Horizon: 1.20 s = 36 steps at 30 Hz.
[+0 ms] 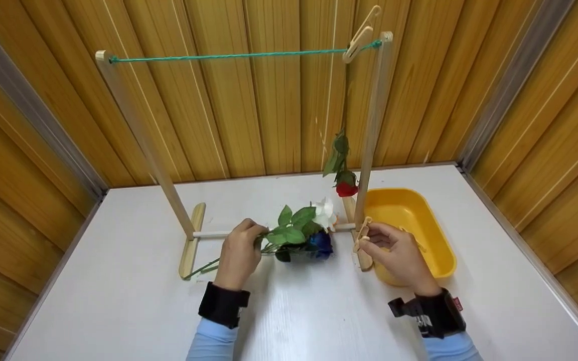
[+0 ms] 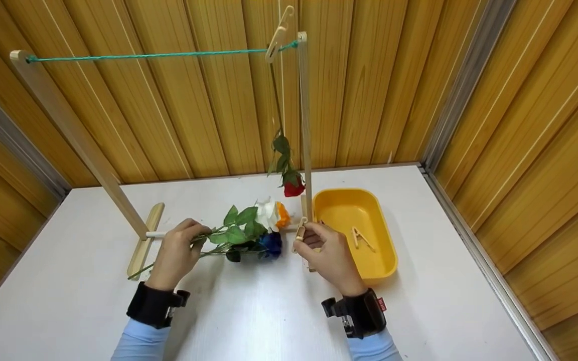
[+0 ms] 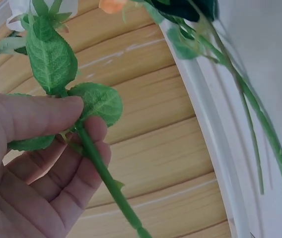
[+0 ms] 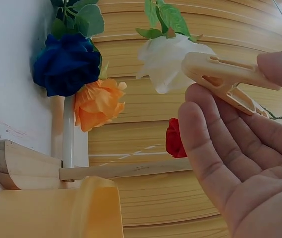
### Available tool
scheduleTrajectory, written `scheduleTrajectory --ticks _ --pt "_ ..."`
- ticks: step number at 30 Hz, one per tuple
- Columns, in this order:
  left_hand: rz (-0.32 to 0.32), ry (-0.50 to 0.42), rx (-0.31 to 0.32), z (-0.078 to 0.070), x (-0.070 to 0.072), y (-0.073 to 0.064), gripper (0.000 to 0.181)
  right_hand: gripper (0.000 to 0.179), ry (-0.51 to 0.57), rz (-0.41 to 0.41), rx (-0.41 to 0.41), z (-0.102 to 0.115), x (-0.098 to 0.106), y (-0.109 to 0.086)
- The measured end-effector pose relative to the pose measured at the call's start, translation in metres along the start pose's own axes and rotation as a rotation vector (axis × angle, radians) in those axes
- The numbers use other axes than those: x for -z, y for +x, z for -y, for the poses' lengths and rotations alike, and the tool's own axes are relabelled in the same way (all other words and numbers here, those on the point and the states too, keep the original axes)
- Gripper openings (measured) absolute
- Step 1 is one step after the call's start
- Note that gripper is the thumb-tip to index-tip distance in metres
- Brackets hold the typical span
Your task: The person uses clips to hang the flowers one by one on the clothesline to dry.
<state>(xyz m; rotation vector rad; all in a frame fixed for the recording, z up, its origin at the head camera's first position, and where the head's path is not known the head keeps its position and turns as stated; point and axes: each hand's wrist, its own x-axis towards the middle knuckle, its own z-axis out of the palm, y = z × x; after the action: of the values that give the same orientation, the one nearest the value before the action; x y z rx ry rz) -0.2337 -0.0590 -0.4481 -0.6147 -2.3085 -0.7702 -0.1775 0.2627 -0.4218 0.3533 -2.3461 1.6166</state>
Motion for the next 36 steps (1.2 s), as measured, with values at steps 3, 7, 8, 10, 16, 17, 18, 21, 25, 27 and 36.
scheduleTrajectory --ticks 3,7,8,10,16,17,18,21,25,27,36 --pt "0.044 -0.013 -0.02 -0.009 -0.002 -0.001 0.025 0.028 -0.008 -0.014 -0.006 -0.001 0.001 0.001" --pt "0.097 -0.002 -0.065 -0.019 -0.007 -0.004 0.028 0.028 0.008 -0.032 -0.001 -0.001 0.001 0.0" --pt "0.108 0.007 -0.075 -0.021 -0.008 -0.004 0.028 0.028 0.013 -0.036 0.005 0.0 0.001 0.0" --pt "0.125 0.021 -0.095 -0.024 -0.011 -0.006 0.028 0.028 0.023 -0.044 0.018 0.001 0.001 0.0" --pt "0.179 0.017 -0.102 -0.031 -0.016 -0.009 0.026 0.029 0.025 -0.059 0.045 0.001 0.0 0.0" --pt "0.191 0.012 -0.103 -0.032 -0.016 -0.009 0.027 0.029 0.025 -0.058 0.05 0.0 0.0 0.0" --pt "0.206 0.005 -0.103 -0.033 -0.017 -0.01 0.026 0.029 0.025 -0.057 0.056 0.0 0.001 0.0" --pt "0.255 -0.008 -0.1 -0.034 -0.018 -0.012 0.025 0.028 0.022 -0.055 0.069 0.0 0.001 0.0" --pt "0.315 -0.006 -0.088 -0.035 -0.02 -0.015 0.023 0.026 0.02 -0.045 0.079 -0.001 0.001 0.0" --pt "0.335 -0.007 -0.084 -0.035 -0.02 -0.017 0.024 0.026 0.025 -0.04 0.082 -0.001 0.001 0.0" --pt "0.322 -0.055 -0.12 -0.039 -0.01 -0.017 0.028 0.025 0.039 -0.033 0.077 0.0 0.003 0.0"
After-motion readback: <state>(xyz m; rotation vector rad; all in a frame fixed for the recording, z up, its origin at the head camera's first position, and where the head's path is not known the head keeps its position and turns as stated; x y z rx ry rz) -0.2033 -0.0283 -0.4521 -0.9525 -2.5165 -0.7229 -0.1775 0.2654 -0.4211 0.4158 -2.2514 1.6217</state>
